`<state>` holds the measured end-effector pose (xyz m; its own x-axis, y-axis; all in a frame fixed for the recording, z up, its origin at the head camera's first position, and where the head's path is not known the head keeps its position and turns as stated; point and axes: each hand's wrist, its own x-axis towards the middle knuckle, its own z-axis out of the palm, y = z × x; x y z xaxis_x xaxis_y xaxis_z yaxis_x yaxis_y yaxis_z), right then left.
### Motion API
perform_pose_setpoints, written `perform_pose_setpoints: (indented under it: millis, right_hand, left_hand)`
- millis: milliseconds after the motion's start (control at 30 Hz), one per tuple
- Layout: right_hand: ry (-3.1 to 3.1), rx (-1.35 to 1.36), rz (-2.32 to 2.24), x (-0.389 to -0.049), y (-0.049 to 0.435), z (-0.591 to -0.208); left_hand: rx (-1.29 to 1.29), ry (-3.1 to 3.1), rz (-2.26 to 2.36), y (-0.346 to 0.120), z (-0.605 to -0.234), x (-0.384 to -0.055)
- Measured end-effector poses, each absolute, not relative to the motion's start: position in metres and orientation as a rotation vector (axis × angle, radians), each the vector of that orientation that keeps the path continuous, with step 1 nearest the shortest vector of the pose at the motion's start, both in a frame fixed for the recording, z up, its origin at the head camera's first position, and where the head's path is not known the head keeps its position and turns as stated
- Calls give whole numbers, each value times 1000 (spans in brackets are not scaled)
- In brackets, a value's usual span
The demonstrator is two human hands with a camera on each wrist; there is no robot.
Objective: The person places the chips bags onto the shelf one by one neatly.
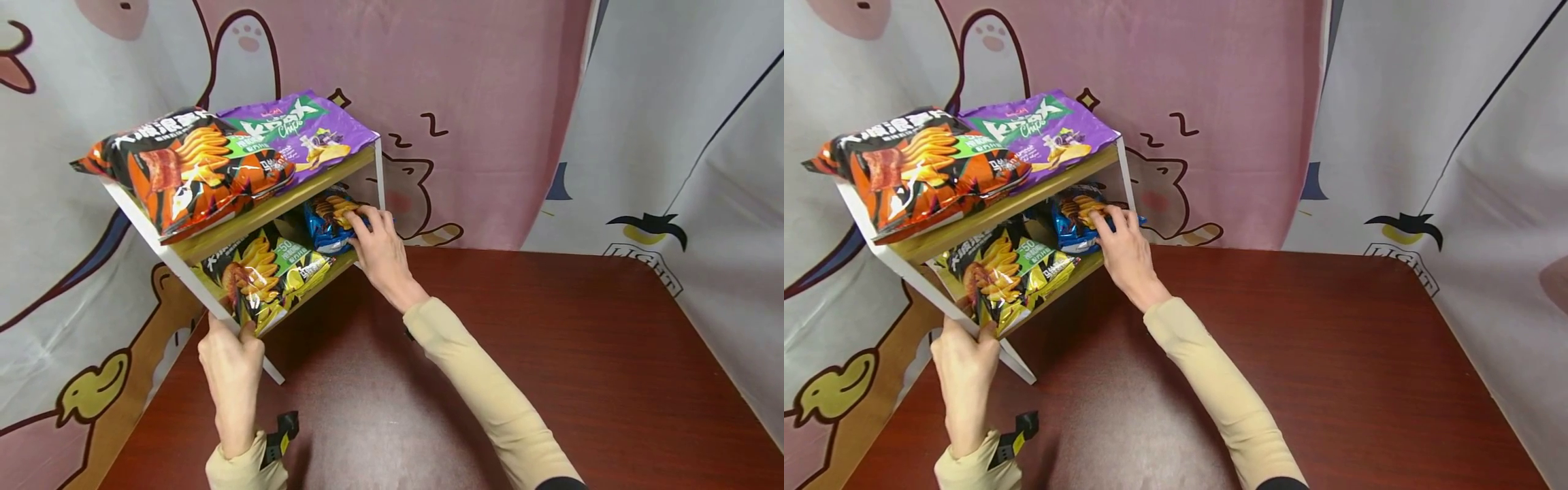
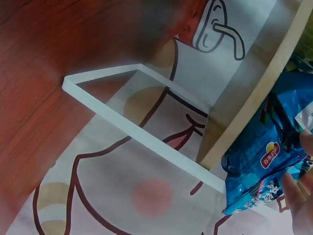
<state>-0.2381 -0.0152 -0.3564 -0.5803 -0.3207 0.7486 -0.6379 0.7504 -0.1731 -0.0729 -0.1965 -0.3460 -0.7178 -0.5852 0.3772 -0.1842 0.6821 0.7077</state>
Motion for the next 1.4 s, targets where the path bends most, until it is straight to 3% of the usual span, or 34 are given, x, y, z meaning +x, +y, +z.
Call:
perform_pose_setpoints:
  millis: [467,1100,1400]
  right_hand:
    - [-2210,855,509,-237,-14,-360]
    - [-2192,897,492,-230,5,-373]
    - [-2141,813,623,-216,44,-386]
  left_hand:
    - [679,-2261,-879,-194,-347,-74]
    - [484,-1614,-782,-172,-333,-74]
    - [3,-1541,-694,-128,-351,-98]
